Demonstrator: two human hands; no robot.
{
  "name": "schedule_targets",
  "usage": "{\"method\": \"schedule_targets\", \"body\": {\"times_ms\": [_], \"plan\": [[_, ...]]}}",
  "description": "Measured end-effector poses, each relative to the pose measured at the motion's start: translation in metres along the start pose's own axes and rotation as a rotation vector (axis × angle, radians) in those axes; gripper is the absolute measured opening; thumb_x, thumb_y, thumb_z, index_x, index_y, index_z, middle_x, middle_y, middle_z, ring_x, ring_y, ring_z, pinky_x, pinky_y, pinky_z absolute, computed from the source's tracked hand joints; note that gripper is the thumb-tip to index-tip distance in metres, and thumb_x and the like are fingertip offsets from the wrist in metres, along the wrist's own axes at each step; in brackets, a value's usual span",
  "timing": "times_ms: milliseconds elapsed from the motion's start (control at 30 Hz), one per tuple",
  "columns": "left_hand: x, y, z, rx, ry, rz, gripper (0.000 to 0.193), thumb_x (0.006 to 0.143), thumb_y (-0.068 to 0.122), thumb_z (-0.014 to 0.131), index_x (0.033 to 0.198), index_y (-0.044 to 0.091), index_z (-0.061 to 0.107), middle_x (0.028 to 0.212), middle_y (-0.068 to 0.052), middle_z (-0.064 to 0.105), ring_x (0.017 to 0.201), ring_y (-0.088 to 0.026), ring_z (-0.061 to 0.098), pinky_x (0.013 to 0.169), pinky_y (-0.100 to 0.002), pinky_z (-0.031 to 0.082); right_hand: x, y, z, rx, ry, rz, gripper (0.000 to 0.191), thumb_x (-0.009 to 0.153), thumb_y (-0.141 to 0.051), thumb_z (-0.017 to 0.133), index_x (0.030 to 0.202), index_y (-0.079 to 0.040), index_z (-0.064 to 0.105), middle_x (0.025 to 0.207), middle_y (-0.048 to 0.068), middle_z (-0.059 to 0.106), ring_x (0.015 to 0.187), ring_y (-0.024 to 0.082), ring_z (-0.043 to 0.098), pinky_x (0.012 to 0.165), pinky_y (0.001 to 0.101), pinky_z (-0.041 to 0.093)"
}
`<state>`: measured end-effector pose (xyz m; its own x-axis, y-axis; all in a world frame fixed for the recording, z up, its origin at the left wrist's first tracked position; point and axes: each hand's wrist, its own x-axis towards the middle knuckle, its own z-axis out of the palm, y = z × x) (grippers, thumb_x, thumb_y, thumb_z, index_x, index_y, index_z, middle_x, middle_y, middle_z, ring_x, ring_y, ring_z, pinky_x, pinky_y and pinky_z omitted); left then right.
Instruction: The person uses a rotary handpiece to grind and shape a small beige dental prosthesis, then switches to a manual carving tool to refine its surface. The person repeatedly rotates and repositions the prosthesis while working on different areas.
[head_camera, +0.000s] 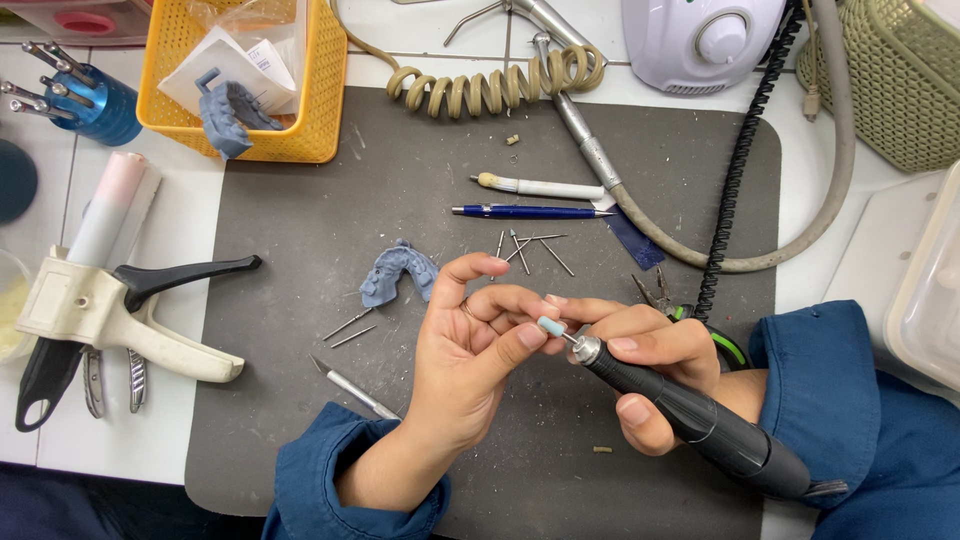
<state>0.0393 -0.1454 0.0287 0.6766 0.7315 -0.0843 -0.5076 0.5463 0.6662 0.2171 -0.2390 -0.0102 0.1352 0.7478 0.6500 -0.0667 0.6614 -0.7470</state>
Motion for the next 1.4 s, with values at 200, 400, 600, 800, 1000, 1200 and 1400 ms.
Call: {"method": "schedule_targets", "body": {"times_ms": [200,400,600,800,1000,1200,1400], "plan": [[-0.001,0.000,0.000,-0.004,-0.008,0.010,0.055,0.098,-0.011,0.066,0.143,0.006,0.038,0.113,-0.017,0.067,0.106,-0.023,0.070,0.097,-0.037,0.061,0.002,-0.001,-0.003,0.009,-0.059,-0.001,0.035,0.101,-0.014,0.057,0.131,-0.004,0.042,0.114,0.022,0.061,0.122,0.043,0.069,0.119,0.0626,0.052],[-0.002,0.000,0.001,0.022,0.030,-0.016,0.056,0.096,-0.011,0.065,0.140,0.007,0.036,0.110,-0.017,0.067,0.107,-0.025,0.072,0.094,-0.038,0.063,0.004,-0.003,-0.002,0.005,-0.095,-0.005,0.035,0.101,-0.013,0.058,0.131,-0.004,0.041,0.114,0.022,0.061,0.121,0.046,0.065,0.115,0.0621,0.053],[-0.001,0.000,0.000,-0.004,0.009,0.030,0.055,0.097,-0.012,0.065,0.141,0.006,0.036,0.112,-0.016,0.065,0.105,-0.024,0.071,0.094,-0.038,0.063,0.007,-0.001,0.004,0.045,0.019,-0.001,0.032,0.103,-0.014,0.056,0.131,-0.003,0.044,0.114,0.022,0.062,0.109,0.037,0.073,0.117,0.0648,0.047],[-0.001,0.000,0.000,0.005,0.006,0.027,0.057,0.097,-0.011,0.066,0.141,0.006,0.035,0.112,-0.016,0.066,0.107,-0.024,0.071,0.095,-0.038,0.062,0.007,-0.002,0.007,0.068,0.037,0.009,0.030,0.103,-0.015,0.055,0.129,-0.003,0.044,0.113,0.022,0.063,0.111,0.040,0.072,0.116,0.0640,0.048],[-0.002,0.000,0.000,0.015,0.001,0.043,0.057,0.097,-0.011,0.066,0.142,0.006,0.035,0.113,-0.018,0.067,0.108,-0.024,0.070,0.096,-0.038,0.062,0.006,-0.002,0.001,0.061,-0.030,0.018,0.032,0.104,-0.016,0.057,0.130,-0.004,0.043,0.115,0.021,0.061,0.119,0.045,0.069,0.115,0.0624,0.051],[-0.002,0.000,0.001,0.074,0.002,0.074,0.060,0.097,-0.012,0.066,0.144,0.007,0.034,0.114,-0.018,0.068,0.110,-0.023,0.070,0.099,-0.038,0.061,0.003,-0.002,-0.003,0.029,-0.053,0.020,0.034,0.103,-0.016,0.057,0.130,-0.004,0.041,0.115,0.022,0.061,0.128,0.050,0.064,0.114,0.0597,0.056],[-0.003,0.001,0.001,0.089,0.005,0.073,0.060,0.096,-0.011,0.067,0.143,0.007,0.033,0.113,-0.019,0.069,0.109,-0.025,0.072,0.100,-0.038,0.062,0.002,-0.004,-0.003,0.040,-0.100,0.039,0.035,0.103,-0.013,0.057,0.133,-0.005,0.040,0.118,0.022,0.059,0.135,0.051,0.057,0.113,0.0580,0.058]]}}
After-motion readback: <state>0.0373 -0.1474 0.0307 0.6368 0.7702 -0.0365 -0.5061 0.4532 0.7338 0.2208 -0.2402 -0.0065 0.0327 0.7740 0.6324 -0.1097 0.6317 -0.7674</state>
